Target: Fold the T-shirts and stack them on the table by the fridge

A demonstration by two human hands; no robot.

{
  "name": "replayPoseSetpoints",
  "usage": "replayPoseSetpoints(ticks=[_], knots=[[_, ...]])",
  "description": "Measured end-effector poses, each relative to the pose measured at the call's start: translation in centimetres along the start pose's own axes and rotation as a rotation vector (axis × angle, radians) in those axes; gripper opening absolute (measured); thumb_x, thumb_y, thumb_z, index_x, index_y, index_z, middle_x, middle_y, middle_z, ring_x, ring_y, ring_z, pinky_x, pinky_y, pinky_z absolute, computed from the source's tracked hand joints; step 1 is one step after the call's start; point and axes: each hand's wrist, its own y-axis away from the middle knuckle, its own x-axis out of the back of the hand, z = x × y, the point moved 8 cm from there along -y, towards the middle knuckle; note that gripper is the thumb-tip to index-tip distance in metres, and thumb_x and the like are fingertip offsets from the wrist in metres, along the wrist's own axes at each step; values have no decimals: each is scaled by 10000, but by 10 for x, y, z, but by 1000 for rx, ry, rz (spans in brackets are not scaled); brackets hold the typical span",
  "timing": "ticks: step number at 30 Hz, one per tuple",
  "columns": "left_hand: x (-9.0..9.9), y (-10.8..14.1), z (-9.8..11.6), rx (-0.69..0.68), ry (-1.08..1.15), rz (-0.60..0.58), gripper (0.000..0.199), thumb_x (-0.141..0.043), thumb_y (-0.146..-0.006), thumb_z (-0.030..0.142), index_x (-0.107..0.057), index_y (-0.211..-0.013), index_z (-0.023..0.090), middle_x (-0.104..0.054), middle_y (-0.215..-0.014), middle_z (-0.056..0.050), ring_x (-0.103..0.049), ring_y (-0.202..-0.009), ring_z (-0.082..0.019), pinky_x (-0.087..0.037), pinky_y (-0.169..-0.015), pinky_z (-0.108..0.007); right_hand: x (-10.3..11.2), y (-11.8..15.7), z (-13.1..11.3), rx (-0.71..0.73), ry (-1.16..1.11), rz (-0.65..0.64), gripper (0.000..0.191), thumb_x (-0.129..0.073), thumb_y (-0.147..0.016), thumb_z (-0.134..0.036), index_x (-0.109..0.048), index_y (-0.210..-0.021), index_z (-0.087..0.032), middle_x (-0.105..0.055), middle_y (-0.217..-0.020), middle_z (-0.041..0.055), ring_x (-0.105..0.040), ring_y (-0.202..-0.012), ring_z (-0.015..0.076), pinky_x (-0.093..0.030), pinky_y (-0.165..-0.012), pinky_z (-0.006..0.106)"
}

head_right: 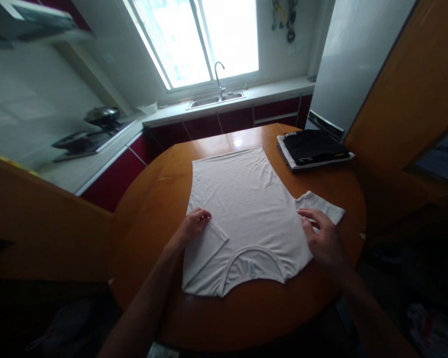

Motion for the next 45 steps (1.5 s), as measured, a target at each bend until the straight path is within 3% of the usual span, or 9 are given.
replayPoseSetpoints(ticks=[8, 13, 19, 26, 31, 34, 37, 42, 45], knots=[[10, 0, 35, -103, -49, 157, 298, -449, -1012, 273, -652, -1224, 222, -664, -1223, -85, -621, -1152, -233, -491, -1024, -389, 51, -35, 64, -21, 270, 238, 318, -542, -826, -347, -715, -1017, -160, -713, -1065, 151, -680, -972, 287, -563, -871, 427], [-29, 3, 56, -228, -153, -73, 435, -491, -1012, 367, -539, -1429, 254, -490, -1524, -92, -405, -1441, -270, -320, -1198, -502, 72, -52, 106, -44, 501, 294, 358, -565, -813, -322, -718, -1051, -103, -708, -1064, 196, -660, -1021, 316, -497, -980, 471], [-69, 15, 60, -294, -375, -383, 576, -436, -1026, 491, -342, -1567, 319, -268, -1654, -67, -183, -1537, -316, -185, -1215, -597, 62, -64, 133, -146, 560, 141, 392, -636, -832, -352, -717, -1101, -79, -725, -1019, 192, -685, -911, 289, -534, -864, 395], [-75, 16, 53, -333, -483, -383, 594, -360, -1041, 536, -222, -1593, 365, -181, -1672, -23, -152, -1541, -319, -200, -1216, -568, 53, -69, 129, -200, 607, 49, 262, -690, -809, -309, -728, -988, -122, -726, -982, 168, -681, -916, 279, -508, -837, 352], [-62, 10, 55, -300, -427, -316, 562, -374, -1044, 490, -319, -1576, 320, -211, -1674, -68, -118, -1546, -335, -241, -1193, -599, 53, -73, 127, -276, 509, 20, 54, -667, -755, -218, -672, -791, -178, -719, -845, 106, -664, -810, 244, -481, -722, 319], [-42, -2, 74, -241, -286, -211, 549, -424, -1030, 464, -411, -1536, 251, -237, -1660, -122, -156, -1537, -345, -269, -1190, -588, 55, -74, 123, -324, 352, 41, 62, -669, -708, -203, -625, -750, -192, -695, -771, 67, -642, -725, 213, -459, -642, 292], [-37, -17, 108, -210, -20, -210, 527, -495, -1001, 461, -474, -1482, 248, -427, -1552, -126, -414, -1425, -297, -374, -1160, -511, 56, -73, 102, -263, 202, 100, 98, -653, -692, -209, -605, -776, -196, -662, -724, 40, -613, -664, 192, -452, -604, 282], [-85, -44, 157, 51, 590, -351, 502, -578, -942, 528, -600, -1334, 215, -625, -1297, -150, -659, -1089, -267, -593, -855, -402, 37, -62, 31, -18, 6, 120, 186, -632, -733, -217, -611, -917, -198, -684, -861, 52, -640, -749, 191, -500, -685, 298], [-125, -47, 176, 275, 999, -441, 653, -569, -940, 584, -431, -1491, 261, -634, -1252, -156, -699, -959, -233, -609, -763, -378, 5, -50, -3, 22, -194, -65, 252, -671, -779, -262, -617, -1018, -204, -697, -927, 55, -658, -772, 183, -521, -689, 295]])
